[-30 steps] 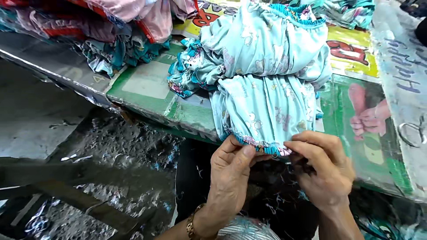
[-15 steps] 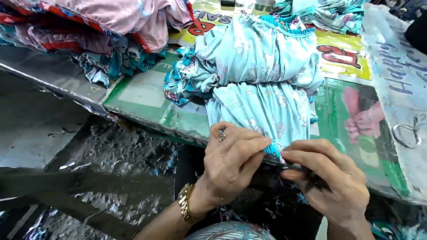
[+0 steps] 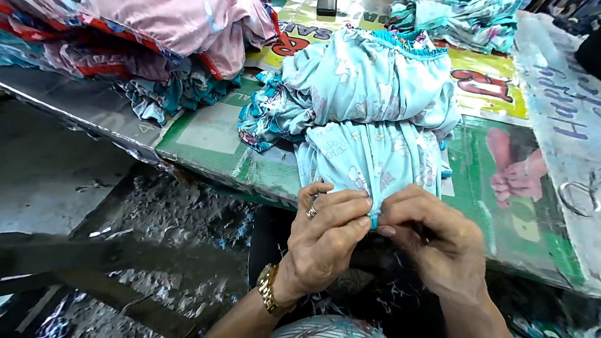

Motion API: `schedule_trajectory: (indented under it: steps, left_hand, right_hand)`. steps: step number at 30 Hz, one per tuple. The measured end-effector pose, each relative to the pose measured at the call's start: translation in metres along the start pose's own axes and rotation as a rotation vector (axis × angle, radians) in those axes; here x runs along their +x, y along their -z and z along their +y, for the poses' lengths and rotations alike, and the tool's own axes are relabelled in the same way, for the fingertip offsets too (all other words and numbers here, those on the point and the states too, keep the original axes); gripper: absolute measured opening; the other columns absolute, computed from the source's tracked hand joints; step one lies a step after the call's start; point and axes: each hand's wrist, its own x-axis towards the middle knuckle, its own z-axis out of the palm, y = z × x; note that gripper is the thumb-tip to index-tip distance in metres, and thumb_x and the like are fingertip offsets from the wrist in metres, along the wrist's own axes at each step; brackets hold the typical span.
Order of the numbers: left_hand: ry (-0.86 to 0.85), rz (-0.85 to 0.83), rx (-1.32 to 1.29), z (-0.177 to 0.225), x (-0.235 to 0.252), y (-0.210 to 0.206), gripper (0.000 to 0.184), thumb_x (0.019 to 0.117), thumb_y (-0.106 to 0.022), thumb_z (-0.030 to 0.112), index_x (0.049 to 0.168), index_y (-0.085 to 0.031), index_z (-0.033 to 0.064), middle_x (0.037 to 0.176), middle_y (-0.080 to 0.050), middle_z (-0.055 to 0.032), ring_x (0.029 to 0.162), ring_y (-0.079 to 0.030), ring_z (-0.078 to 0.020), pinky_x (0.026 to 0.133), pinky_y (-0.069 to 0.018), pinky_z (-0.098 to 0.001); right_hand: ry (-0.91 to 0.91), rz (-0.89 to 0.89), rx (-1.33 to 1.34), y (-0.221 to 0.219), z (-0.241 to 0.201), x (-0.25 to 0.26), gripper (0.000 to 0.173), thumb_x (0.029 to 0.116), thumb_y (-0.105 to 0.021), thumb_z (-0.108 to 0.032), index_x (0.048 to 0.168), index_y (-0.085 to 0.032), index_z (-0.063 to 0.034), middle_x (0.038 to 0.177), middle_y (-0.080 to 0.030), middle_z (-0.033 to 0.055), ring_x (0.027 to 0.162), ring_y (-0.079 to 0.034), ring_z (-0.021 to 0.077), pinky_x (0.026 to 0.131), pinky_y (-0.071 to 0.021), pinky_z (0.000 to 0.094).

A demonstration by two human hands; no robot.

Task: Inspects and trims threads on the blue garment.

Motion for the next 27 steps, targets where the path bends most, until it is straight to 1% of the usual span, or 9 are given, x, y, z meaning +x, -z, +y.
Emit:
schedule_trajectory:
  steps: [4, 9, 12, 15, 18, 21, 23, 26, 27]
  left_hand:
    - [0.003, 0.004, -0.043, -0.003, -0.006, -0.001, 0.007, 0.1021, -0.06, 0.008, 0.108, -0.061, 0.0109, 0.117, -0.071, -0.0002, 0.117, -0.065, -0.0099, 0.112, -0.043, -0.0396]
    - [0.033, 0.028, -0.095, -0.005, -0.01, -0.003, 0.008, 0.1011, -0.062, 0.007, 0.108, -0.061, 0.0102, 0.116, -0.071, -0.0014, 0.115, -0.067, -0.0113, 0.112, -0.0454, -0.041]
    - [0.069, 0.025, -0.054, -0.004, -0.013, -0.003, 0.007, 0.1003, -0.063, 0.008, 0.107, -0.062, 0.0099, 0.112, -0.07, -0.0011, 0.109, -0.066, -0.0087, 0.107, -0.0463, -0.0352]
    - [0.11, 0.02, -0.03, -0.001, -0.011, 0.0, 0.007, 0.0995, -0.063, 0.009, 0.107, -0.063, 0.0092, 0.106, -0.072, -0.0004, 0.101, -0.065, -0.0061, 0.101, -0.0462, -0.0292]
    - [0.106, -0.047, 0.055, 0.003, -0.001, 0.009, 0.006, 0.101, -0.062, 0.01, 0.106, -0.066, 0.0076, 0.104, -0.075, -0.0013, 0.099, -0.068, -0.0054, 0.1, -0.047, -0.0293]
    - [0.062, -0.356, 0.242, 0.004, 0.015, 0.028, 0.014, 0.1023, -0.059, 0.008, 0.106, -0.072, 0.0068, 0.101, -0.076, -0.0046, 0.096, -0.069, -0.0106, 0.102, -0.0434, -0.0387]
    - [0.05, -0.553, 0.297, 0.001, 0.026, 0.042, 0.016, 0.1038, -0.057, 0.013, 0.107, -0.073, 0.0101, 0.103, -0.076, -0.0014, 0.098, -0.07, -0.0108, 0.102, -0.0441, -0.0431]
    - [0.083, -0.598, 0.169, -0.004, 0.04, 0.054, 0.019, 0.1045, -0.057, 0.02, 0.103, -0.074, 0.0108, 0.106, -0.074, 0.0, 0.104, -0.065, -0.0098, 0.101, -0.0447, -0.0373]
    - [0.096, -0.589, 0.132, -0.004, 0.044, 0.056, 0.019, 0.1033, -0.059, 0.022, 0.1, -0.075, 0.0112, 0.111, -0.073, -0.0005, 0.109, -0.063, -0.0103, 0.1, -0.0443, -0.0355]
  right_hand:
    - [-0.297, -0.04, 0.549, 0.001, 0.005, 0.001, 0.01, 0.1, -0.066, -0.016, 0.099, -0.07, -0.0074, 0.091, -0.065, -0.0048, 0.07, -0.054, -0.0053, 0.059, -0.0446, 0.0094]
    - [-0.448, -0.057, 0.826, -0.001, 0.003, -0.001, 0.01, 0.0998, -0.066, -0.017, 0.1, -0.068, -0.0071, 0.089, -0.065, -0.0034, 0.065, -0.053, -0.0043, 0.055, -0.043, 0.0101]
    - [-0.312, -0.032, 0.431, -0.006, -0.007, -0.008, 0.014, 0.1025, -0.062, -0.021, 0.099, -0.067, -0.0083, 0.09, -0.061, -0.0063, 0.071, -0.053, -0.007, 0.059, -0.0431, 0.008]
    - [-0.06, 0.052, -0.173, -0.018, -0.019, -0.016, 0.015, 0.1035, -0.06, -0.02, 0.098, -0.064, -0.0067, 0.092, -0.065, 0.0006, 0.085, -0.061, -0.0032, 0.072, -0.0496, 0.0082]
    - [0.143, 0.112, -0.562, -0.03, -0.013, -0.024, 0.008, 0.0989, -0.061, -0.016, 0.1, -0.063, -0.009, 0.091, -0.067, 0.0063, 0.079, -0.063, 0.0101, 0.067, -0.0474, 0.0205]
    - [0.21, 0.093, -0.685, -0.032, -0.003, -0.028, 0.009, 0.0975, -0.058, -0.014, 0.101, -0.064, -0.0086, 0.09, -0.069, 0.0081, 0.076, -0.064, 0.0143, 0.064, -0.047, 0.025]
    - [0.225, 0.09, -0.697, -0.031, 0.003, -0.031, 0.01, 0.0986, -0.058, -0.018, 0.102, -0.063, -0.0093, 0.093, -0.069, 0.0086, 0.079, -0.065, 0.0149, 0.066, -0.0489, 0.0254]
    - [0.196, 0.152, -0.788, -0.027, 0.01, -0.034, 0.023, 0.1004, -0.066, -0.03, 0.112, -0.059, -0.0111, 0.1, -0.059, 0.0091, 0.083, -0.06, 0.0163, 0.07, -0.0492, 0.0247]
    - [0.177, 0.164, -0.829, -0.023, 0.011, -0.033, 0.02, 0.0993, -0.065, -0.026, 0.113, -0.06, -0.0113, 0.101, -0.06, 0.0105, 0.082, -0.06, 0.0173, 0.068, -0.0488, 0.0255]
